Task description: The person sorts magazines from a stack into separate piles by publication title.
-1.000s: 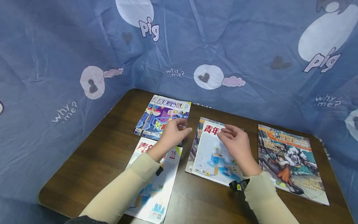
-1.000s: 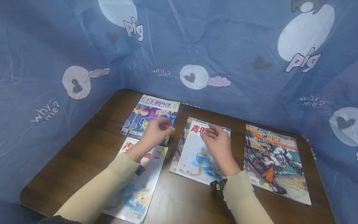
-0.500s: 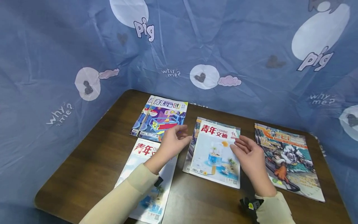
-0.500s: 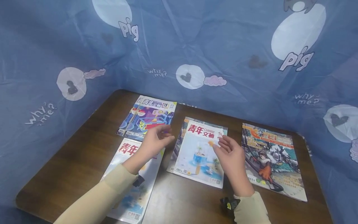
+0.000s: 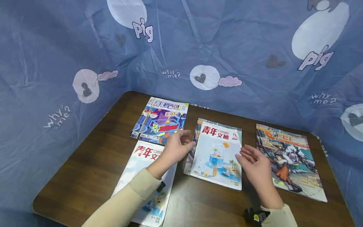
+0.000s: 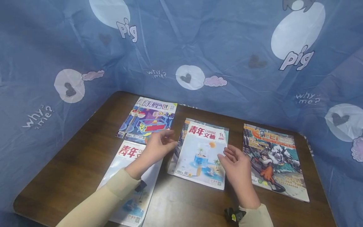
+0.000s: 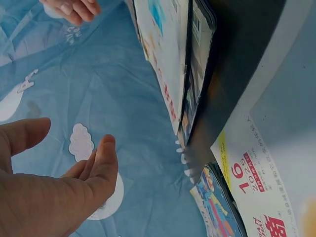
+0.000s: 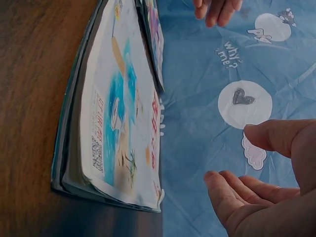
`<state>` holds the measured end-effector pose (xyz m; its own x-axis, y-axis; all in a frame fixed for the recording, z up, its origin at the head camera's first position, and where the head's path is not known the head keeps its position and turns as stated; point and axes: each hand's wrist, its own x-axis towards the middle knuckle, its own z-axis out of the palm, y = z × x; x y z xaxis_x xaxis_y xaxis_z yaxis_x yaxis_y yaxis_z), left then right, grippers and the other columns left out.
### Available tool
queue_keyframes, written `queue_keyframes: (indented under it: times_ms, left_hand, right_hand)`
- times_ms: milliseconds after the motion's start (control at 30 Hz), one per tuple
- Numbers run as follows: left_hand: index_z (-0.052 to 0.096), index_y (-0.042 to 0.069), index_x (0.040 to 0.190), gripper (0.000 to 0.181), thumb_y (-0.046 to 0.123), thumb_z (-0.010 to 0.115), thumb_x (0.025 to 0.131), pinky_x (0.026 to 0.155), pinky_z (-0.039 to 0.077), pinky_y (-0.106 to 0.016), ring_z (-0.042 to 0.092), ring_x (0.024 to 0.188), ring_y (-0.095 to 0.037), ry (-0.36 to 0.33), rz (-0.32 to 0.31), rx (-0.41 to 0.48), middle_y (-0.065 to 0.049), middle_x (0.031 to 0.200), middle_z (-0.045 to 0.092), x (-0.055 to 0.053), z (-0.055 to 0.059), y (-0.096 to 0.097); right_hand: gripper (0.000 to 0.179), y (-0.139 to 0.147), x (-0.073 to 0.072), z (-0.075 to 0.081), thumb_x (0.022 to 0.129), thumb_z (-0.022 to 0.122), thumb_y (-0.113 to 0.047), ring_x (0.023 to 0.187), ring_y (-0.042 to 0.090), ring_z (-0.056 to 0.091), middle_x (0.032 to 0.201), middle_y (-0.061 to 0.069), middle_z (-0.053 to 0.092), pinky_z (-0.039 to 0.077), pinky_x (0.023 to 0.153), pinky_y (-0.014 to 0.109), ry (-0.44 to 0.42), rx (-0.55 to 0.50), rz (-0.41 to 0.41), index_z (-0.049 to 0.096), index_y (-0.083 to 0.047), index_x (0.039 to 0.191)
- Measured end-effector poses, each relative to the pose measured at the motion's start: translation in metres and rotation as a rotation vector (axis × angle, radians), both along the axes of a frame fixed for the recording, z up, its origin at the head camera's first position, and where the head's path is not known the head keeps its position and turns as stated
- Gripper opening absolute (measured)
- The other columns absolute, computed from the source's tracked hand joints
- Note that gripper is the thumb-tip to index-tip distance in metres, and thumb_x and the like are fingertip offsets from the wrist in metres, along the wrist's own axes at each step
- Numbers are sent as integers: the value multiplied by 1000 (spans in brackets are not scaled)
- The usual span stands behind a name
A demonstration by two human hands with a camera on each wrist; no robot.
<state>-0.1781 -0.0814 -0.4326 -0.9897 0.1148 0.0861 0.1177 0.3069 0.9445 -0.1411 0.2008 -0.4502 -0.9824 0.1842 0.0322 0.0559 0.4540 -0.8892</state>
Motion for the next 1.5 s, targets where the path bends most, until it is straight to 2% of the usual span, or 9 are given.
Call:
queue_keyframes:
  times_ms: [300, 433, 667, 900, 1000, 1167, 1233, 1400, 1500]
  left_hand:
    - [59, -10, 132, 49, 10, 75, 90, 84, 56, -38, 67, 98, -28, -33, -6, -114, -24, 123, 65, -11, -3, 7]
    - [60, -9, 132, 50, 16, 76, 91, 85, 55, -41, 63, 100, -27, -71, -14, -197, -21, 122, 65, -25, -7, 13]
    - [56, -10, 135, 53, 18, 73, 94, 91, 53, -44, 59, 110, -30, -139, -33, -239, -22, 124, 62, -54, -9, 25]
    - [57, -9, 133, 49, 16, 72, 95, 76, 53, -38, 57, 89, -24, -164, -2, -322, -19, 112, 62, -81, -12, 37]
    - [54, -10, 137, 51, 15, 70, 96, 66, 51, -35, 55, 70, -20, -171, -10, -331, -22, 104, 64, -93, -13, 41]
    - [54, -11, 136, 50, 11, 68, 92, 63, 49, -34, 44, 55, -17, -178, -4, -360, -25, 113, 64, -109, -17, 47]
    - [57, -11, 132, 48, 11, 68, 91, 71, 52, -36, 47, 64, -17, -168, 3, -387, -23, 122, 62, -113, -18, 48]
    - [61, -3, 93, 18, 13, 71, 89, 60, 46, -32, 46, 66, -19, -208, 12, -411, -10, 83, 58, -123, -23, 50]
    - [56, 1, 87, 21, 14, 72, 89, 57, 43, -32, 48, 63, -20, -238, 23, -424, -7, 77, 52, -126, -25, 52]
  right_hand:
    - [58, -1, 13, -2, 93, 77, -23, 118, 28, 63, 131, 20, 63, 47, 87, 11, -31, 0, -7, 55, 3, 140]
    - [56, -2, 17, -6, 93, 77, -18, 117, 29, 64, 129, 21, 64, 46, 86, 10, -23, -1, -13, 56, 6, 139]
    - [56, 1, 23, -13, 93, 77, -14, 116, 33, 64, 129, 25, 62, 46, 87, 10, -47, 22, -29, 54, 9, 139]
    - [58, 4, 29, -17, 93, 76, -13, 117, 36, 62, 131, 29, 60, 44, 81, 5, -92, -2, -37, 51, 11, 140]
    - [58, 6, 31, -18, 93, 76, -12, 118, 36, 62, 132, 30, 59, 44, 81, 6, -119, -9, -40, 51, 12, 140]
    - [60, 11, 36, -22, 94, 75, -15, 119, 37, 61, 133, 30, 58, 50, 89, 18, -170, 19, -36, 49, 12, 141]
    - [60, 13, 37, -24, 94, 75, -17, 118, 36, 62, 133, 29, 59, 52, 92, 25, -186, 37, -36, 49, 11, 141]
    - [61, 16, 38, -30, 93, 76, -17, 117, 37, 63, 132, 30, 59, 53, 91, 30, -208, 39, -32, 49, 12, 141]
    - [62, 15, 38, -32, 93, 76, -17, 116, 37, 63, 132, 30, 59, 54, 90, 30, -223, 35, -32, 49, 13, 140]
